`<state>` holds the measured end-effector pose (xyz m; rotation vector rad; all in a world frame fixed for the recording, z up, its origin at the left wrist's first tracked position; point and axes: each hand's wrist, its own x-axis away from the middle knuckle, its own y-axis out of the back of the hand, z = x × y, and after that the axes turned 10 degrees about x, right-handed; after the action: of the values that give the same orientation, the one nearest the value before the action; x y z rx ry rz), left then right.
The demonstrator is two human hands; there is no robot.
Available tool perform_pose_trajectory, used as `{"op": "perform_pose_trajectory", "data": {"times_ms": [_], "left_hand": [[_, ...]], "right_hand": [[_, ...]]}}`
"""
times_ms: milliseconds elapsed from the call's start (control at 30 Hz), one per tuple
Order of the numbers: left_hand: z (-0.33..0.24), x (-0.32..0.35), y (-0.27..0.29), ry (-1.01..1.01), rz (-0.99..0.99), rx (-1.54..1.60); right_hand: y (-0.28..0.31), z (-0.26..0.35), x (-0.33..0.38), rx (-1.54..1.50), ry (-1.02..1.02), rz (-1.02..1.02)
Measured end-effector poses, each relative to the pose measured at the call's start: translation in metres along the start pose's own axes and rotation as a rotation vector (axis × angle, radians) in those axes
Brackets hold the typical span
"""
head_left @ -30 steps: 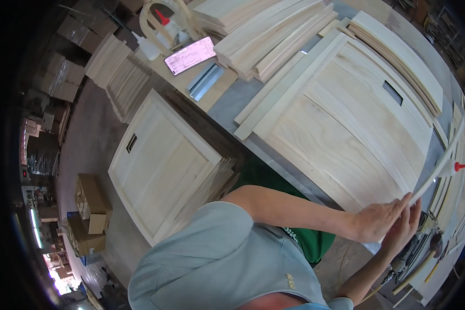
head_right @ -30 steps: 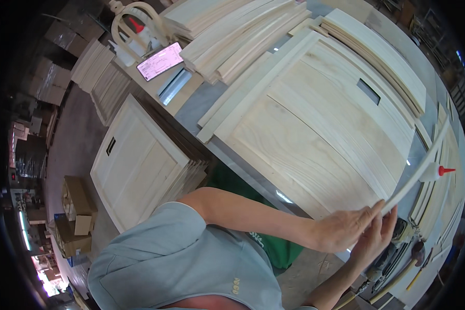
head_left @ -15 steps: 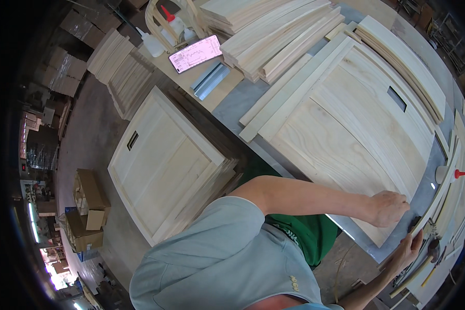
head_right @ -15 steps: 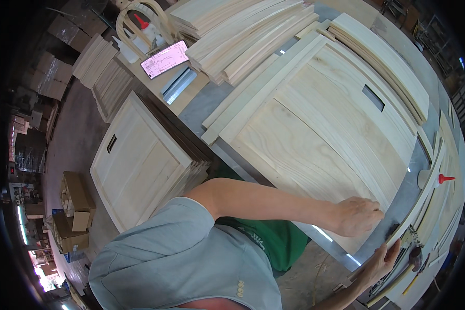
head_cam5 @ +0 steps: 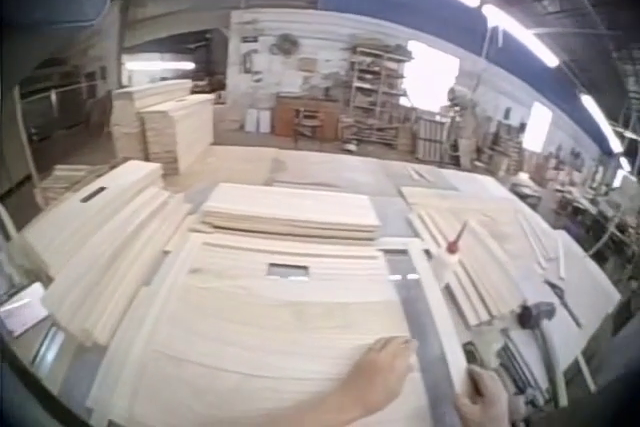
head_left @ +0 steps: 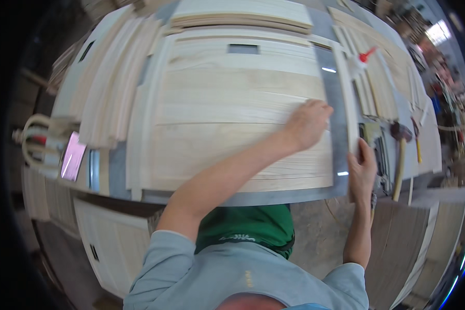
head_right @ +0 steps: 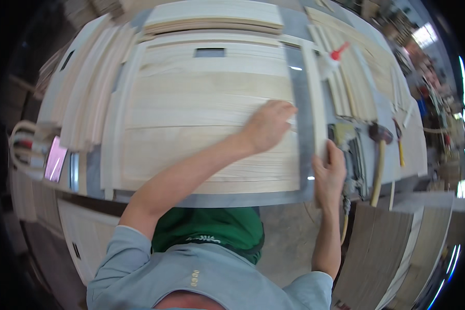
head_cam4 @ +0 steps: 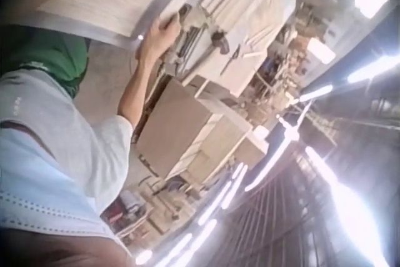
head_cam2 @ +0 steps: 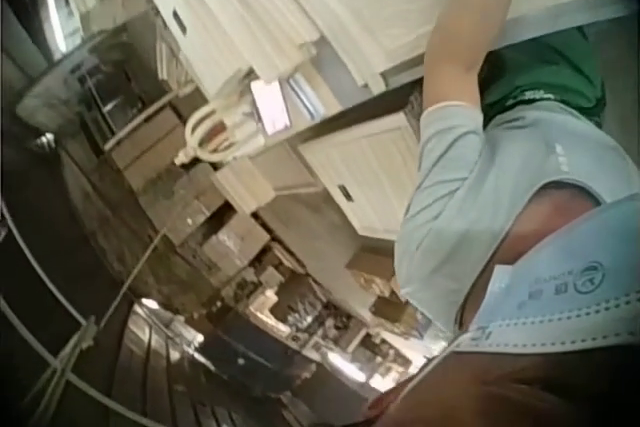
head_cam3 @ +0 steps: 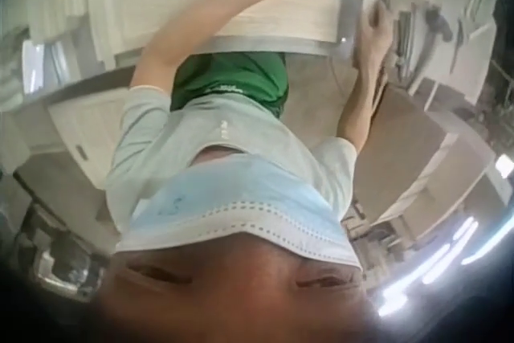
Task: Assembling decorative wooden panels by applying glue and fastening strips with a pneumatic nail gun.
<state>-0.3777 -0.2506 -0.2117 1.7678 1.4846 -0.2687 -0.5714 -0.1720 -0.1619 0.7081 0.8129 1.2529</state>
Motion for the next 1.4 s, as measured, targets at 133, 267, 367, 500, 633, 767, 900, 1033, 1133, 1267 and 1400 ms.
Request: {"op": "perform_pose_trajectory", "data": {"times_ms": [133, 267, 367, 500, 633, 767, 900, 1033, 1133, 1267, 1400], "left_hand": [[0.004, -0.021, -0.006, -0.023, 0.022, -0.085], [0.015, -0.040, -0.014, -0.048, 0.087, -0.140], [0.023, -0.052, -0.020, -0.039, 0.121, -0.190], [0.031, -0.058, -0.024, -0.045, 0.172, -0.248], [0.044, -0.058, -0.031, -0.089, 0.123, -0.290], [0.056, -0.064, -0.033, -0.115, 0.343, -0.562], [0.048, -0.065, -0.028, 0.069, 0.486, -0.613], [0.035, -0.056, -0.027, 0.239, 0.496, -0.498], [0.033, -0.058, -0.031, 0.231, 0.510, -0.519], [0.041, -0.060, -0.038, 0.221, 0.507, -0.511], [0.046, -0.055, -0.043, 0.149, 0.398, -0.548]], "right_hand": [[-0.005, 0.002, -0.001, 0.000, 0.037, -0.011], [-0.016, 0.006, -0.008, 0.060, 0.109, 0.005], [-0.023, 0.008, -0.018, 0.088, 0.112, -0.018], [-0.030, 0.007, -0.025, 0.078, 0.119, 0.025], [-0.035, 0.002, -0.024, 0.094, 0.171, 0.031], [-0.041, 0.000, -0.028, 0.090, 0.166, 0.028], [-0.048, 0.000, -0.035, 0.077, 0.166, 0.144], [-0.052, -0.003, -0.032, 0.073, 0.179, 0.190], [-0.050, -0.005, -0.031, 0.062, 0.145, 0.196], [-0.050, -0.008, -0.032, 0.059, 0.139, 0.190], [-0.051, -0.010, -0.032, 0.097, 0.145, 0.173]]}}
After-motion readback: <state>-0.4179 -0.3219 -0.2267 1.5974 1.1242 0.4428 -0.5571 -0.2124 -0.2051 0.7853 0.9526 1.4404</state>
